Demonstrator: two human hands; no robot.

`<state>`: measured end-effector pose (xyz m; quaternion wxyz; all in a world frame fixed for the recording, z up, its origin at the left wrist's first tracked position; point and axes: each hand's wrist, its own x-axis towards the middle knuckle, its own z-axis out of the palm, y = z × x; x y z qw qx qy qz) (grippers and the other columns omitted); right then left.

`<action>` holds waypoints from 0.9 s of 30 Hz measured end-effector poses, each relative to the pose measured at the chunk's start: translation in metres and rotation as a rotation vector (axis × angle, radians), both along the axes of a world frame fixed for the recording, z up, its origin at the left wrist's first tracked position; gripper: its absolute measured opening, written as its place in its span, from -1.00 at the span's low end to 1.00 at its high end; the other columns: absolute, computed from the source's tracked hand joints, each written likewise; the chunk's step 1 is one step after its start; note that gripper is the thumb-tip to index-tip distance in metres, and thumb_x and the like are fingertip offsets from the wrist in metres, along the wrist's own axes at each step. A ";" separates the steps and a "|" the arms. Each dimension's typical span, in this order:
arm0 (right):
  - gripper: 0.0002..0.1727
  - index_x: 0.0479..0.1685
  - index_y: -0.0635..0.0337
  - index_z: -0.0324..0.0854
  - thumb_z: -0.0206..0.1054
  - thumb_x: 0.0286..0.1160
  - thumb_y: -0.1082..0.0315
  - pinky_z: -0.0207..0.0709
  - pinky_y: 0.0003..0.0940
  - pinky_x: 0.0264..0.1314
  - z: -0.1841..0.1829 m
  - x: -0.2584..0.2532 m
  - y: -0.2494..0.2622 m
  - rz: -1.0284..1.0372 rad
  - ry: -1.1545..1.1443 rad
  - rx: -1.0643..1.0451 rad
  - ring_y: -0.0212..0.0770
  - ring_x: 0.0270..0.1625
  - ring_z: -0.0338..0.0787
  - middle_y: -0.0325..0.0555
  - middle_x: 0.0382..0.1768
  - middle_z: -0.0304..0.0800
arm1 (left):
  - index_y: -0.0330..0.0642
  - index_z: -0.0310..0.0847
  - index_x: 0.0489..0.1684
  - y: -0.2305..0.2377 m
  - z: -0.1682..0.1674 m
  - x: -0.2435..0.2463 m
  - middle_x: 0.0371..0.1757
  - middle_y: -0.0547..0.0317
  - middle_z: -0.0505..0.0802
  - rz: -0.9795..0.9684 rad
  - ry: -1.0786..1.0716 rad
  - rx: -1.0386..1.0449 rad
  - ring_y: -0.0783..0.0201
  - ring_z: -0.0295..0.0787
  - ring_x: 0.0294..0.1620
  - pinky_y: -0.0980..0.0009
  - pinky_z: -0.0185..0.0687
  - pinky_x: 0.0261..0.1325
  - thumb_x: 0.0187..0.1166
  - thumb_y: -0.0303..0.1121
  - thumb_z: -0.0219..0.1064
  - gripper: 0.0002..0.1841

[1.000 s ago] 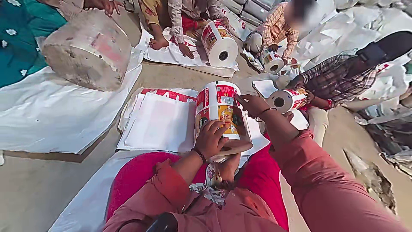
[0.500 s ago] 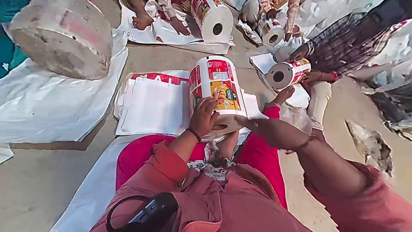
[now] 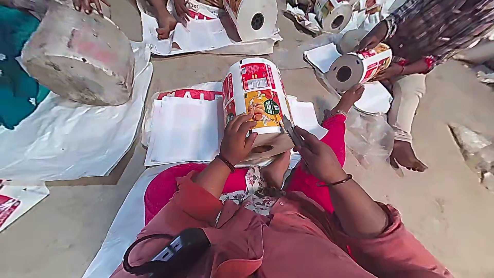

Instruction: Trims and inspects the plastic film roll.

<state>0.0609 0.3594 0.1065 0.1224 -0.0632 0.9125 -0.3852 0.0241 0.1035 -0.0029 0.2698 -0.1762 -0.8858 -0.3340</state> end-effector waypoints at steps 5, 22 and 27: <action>-0.42 0.82 -0.13 0.27 0.10 0.83 0.32 0.71 -0.06 -0.39 0.021 -0.013 -0.020 0.115 0.057 0.278 -0.10 -0.54 0.72 0.04 -0.15 0.83 | -0.15 0.72 0.23 0.001 -0.006 -0.005 0.56 -0.03 0.65 0.021 0.020 -0.002 -0.10 0.38 0.72 -0.09 0.18 0.77 0.77 -0.11 0.06 -0.59; -0.39 0.85 0.01 0.16 0.07 0.81 0.36 0.68 0.21 0.06 0.042 0.012 -0.048 0.181 0.023 0.617 0.19 -0.06 0.85 0.21 0.03 0.80 | -0.09 0.73 0.24 -0.004 -0.005 -0.007 0.56 -0.01 0.66 -0.013 0.003 0.030 -0.13 0.38 0.72 -0.17 0.19 0.73 0.77 -0.10 0.07 -0.61; -0.46 0.75 -0.08 0.35 0.08 0.79 0.32 0.68 0.17 -0.01 0.034 0.053 -0.015 0.349 -0.253 0.499 0.11 -0.15 0.84 0.14 -0.01 0.82 | -0.14 0.75 0.22 -0.004 0.005 -0.006 0.53 -0.04 0.68 -0.029 -0.019 0.050 -0.13 0.42 0.69 -0.17 0.16 0.75 0.78 -0.14 0.02 -0.59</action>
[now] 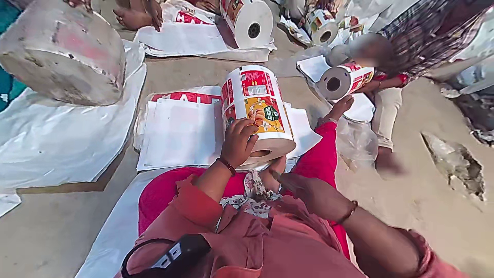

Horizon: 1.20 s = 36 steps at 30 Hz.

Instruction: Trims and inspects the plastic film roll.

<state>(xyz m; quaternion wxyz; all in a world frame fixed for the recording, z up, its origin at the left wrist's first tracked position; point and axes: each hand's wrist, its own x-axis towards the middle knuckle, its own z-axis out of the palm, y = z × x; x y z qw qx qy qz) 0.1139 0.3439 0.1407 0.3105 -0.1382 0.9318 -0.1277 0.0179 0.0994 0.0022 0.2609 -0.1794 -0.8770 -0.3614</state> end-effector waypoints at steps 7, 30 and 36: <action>-0.36 0.84 0.10 0.04 -0.08 0.73 0.38 0.48 -0.51 -0.71 -0.084 -0.028 0.061 -0.587 0.042 -1.204 -0.39 -0.67 0.54 -0.11 -0.15 0.74 | -0.06 0.59 0.55 0.010 0.032 -0.015 0.69 0.09 0.57 -0.139 -0.030 -0.176 -0.12 0.18 0.84 -0.15 0.07 0.81 0.81 -0.03 -0.01 -0.49; -0.52 0.62 0.07 0.27 0.01 0.76 0.23 0.55 -0.56 -0.62 -0.179 -0.050 0.107 -0.470 -0.308 -1.846 -0.40 -0.61 0.60 -0.15 -0.20 0.74 | -0.15 0.66 -0.52 0.054 0.077 -0.083 -0.26 0.01 0.76 -0.223 -0.096 -0.690 -0.15 0.63 0.11 -0.17 0.37 0.25 0.75 0.19 -0.14 -0.33; -0.51 0.64 0.08 0.26 -0.03 0.76 0.26 0.55 -0.55 -0.63 -0.180 -0.048 0.111 -0.470 -0.308 -1.830 -0.41 -0.62 0.60 -0.16 -0.20 0.74 | -0.15 0.74 -0.44 0.053 0.075 -0.081 -0.17 0.02 0.85 -0.179 -0.052 -0.662 -0.15 0.66 0.18 -0.18 0.40 0.25 0.78 0.15 -0.20 -0.31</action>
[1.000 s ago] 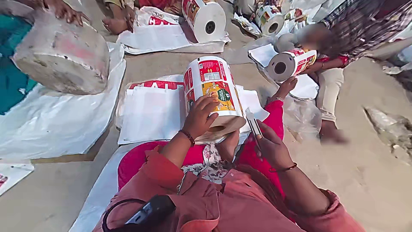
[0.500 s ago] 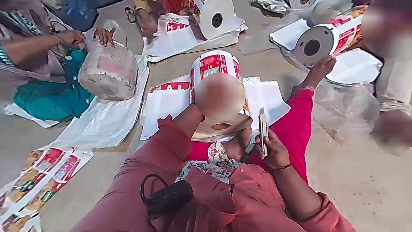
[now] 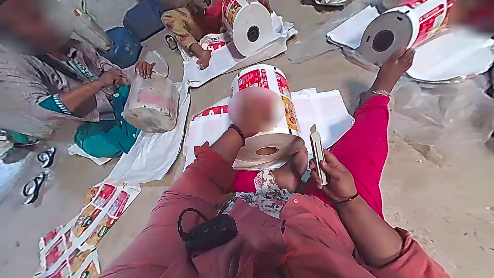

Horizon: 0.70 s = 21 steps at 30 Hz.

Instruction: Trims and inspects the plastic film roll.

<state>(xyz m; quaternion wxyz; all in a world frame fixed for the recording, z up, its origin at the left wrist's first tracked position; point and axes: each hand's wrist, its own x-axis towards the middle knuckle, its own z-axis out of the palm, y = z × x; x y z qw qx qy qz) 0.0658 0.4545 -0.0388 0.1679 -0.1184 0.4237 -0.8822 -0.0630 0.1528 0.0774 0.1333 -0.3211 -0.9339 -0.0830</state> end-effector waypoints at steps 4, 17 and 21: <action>-0.51 0.65 0.08 0.26 -0.05 0.77 0.28 0.55 -0.56 -0.62 0.001 0.000 0.000 -0.002 -0.007 -0.010 -0.41 -0.61 0.61 -0.13 -0.20 0.75 | -0.15 0.72 -0.41 0.000 0.010 0.000 -0.22 0.01 0.85 -0.030 0.026 -0.119 -0.17 0.68 0.13 -0.15 0.41 0.20 0.78 0.15 -0.25 -0.30; -0.50 0.65 0.07 0.24 -0.09 0.75 0.29 0.55 -0.56 -0.61 0.003 0.005 0.002 -0.017 -0.032 0.017 -0.41 -0.60 0.61 -0.15 -0.19 0.74 | -0.14 0.83 -0.28 0.005 0.042 -0.017 -0.13 -0.04 0.91 -0.072 -0.197 -0.378 -0.10 0.79 0.20 -0.21 0.45 0.38 0.80 0.23 -0.30 -0.21; -0.42 0.76 0.10 0.14 -0.26 0.80 0.17 0.56 -0.56 -0.49 0.003 0.006 0.002 -0.061 -0.021 0.124 -0.41 -0.49 0.66 -0.12 -0.08 0.81 | -0.21 0.82 -0.16 0.001 0.040 -0.009 0.05 -0.14 0.88 -0.025 -0.242 -0.331 -0.16 0.74 0.33 -0.23 0.44 0.44 0.84 0.19 -0.29 -0.23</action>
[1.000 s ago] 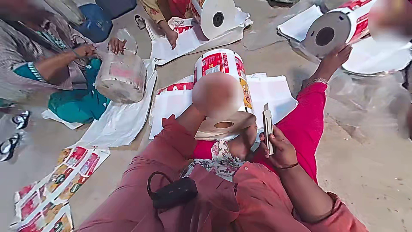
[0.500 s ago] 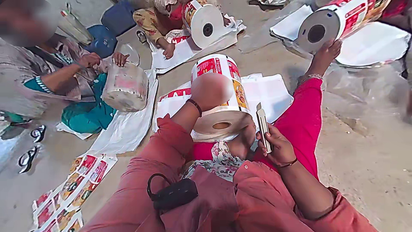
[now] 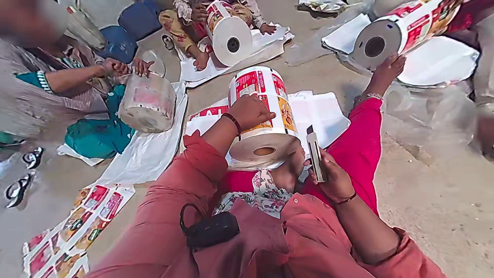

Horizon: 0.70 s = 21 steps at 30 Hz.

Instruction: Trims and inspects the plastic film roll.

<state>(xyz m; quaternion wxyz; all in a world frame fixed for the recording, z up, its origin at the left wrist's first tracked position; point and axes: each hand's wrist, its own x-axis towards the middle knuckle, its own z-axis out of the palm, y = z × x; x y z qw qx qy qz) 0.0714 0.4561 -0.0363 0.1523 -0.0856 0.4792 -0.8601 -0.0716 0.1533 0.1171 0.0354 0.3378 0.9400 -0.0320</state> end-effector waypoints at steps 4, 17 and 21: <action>-0.38 0.79 0.15 0.25 -0.05 0.69 0.35 0.49 -0.57 -0.37 0.028 0.002 -0.008 -0.115 0.099 0.362 -0.43 -0.41 0.60 -0.15 -0.10 0.75 | -0.40 0.70 -0.43 -0.009 -0.042 0.006 -0.21 -0.20 0.83 0.077 0.171 0.468 -0.17 0.78 0.09 -0.14 0.53 0.37 0.86 -0.06 -0.15 -0.35; -0.37 0.70 -0.07 0.44 0.40 0.59 0.26 0.69 0.18 0.00 0.132 -0.006 -0.091 -0.147 0.505 1.465 0.11 -0.01 0.82 0.13 0.09 0.76 | -0.38 0.81 -0.32 -0.016 -0.055 0.014 -0.22 -0.16 0.88 0.071 0.235 0.831 -0.09 0.80 0.04 0.02 0.55 0.35 0.84 -0.26 -0.19 -0.41; -0.35 0.70 -0.02 0.42 0.42 0.57 0.26 0.70 0.17 -0.02 0.137 -0.005 -0.103 -0.139 0.516 1.521 0.12 -0.03 0.82 0.14 0.12 0.74 | -0.38 0.78 -0.39 -0.023 -0.058 0.013 -0.27 -0.15 0.88 0.059 0.246 0.832 -0.08 0.82 -0.02 0.02 0.57 0.32 0.84 -0.25 -0.20 -0.40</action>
